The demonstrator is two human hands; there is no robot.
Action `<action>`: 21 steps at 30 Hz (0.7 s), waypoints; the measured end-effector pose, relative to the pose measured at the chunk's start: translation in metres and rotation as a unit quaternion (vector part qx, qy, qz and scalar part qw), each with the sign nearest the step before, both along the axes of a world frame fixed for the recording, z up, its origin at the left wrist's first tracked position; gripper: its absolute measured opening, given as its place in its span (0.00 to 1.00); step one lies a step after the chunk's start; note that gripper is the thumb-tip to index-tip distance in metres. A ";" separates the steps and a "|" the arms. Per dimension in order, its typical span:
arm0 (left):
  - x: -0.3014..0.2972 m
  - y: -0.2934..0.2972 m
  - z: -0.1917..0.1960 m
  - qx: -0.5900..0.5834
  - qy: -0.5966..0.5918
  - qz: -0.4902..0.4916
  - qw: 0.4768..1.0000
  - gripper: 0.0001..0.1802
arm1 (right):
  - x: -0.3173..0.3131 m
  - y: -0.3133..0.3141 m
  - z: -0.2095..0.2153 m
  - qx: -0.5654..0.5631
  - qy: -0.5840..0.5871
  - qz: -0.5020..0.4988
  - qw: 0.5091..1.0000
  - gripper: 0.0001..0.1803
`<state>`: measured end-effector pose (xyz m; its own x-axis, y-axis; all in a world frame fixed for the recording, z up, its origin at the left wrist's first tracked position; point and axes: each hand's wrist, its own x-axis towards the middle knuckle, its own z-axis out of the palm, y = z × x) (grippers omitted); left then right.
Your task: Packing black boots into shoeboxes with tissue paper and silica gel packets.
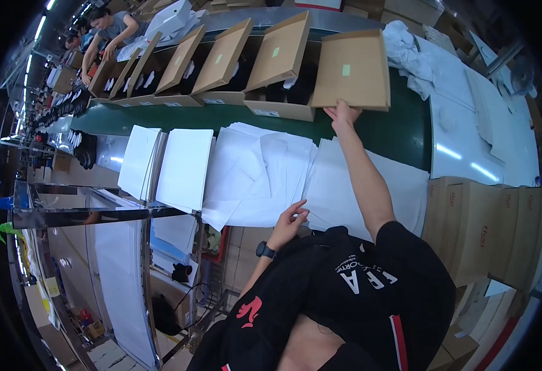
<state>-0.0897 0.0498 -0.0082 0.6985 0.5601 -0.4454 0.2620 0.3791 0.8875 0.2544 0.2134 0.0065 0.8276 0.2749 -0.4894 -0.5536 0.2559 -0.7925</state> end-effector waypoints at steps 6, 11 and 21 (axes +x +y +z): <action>-0.016 0.031 0.036 0.412 0.053 0.128 0.901 0.30 | -0.003 -0.141 0.005 0.189 0.129 0.072 0.971 0.27; 0.004 0.069 0.075 0.634 0.121 0.081 0.759 0.41 | -0.040 -0.291 -0.003 0.100 0.144 0.015 0.984 0.27; -0.037 0.034 -0.022 0.550 0.101 -0.188 0.808 0.18 | -0.154 -0.349 0.055 -0.416 -0.501 -0.161 0.741 0.31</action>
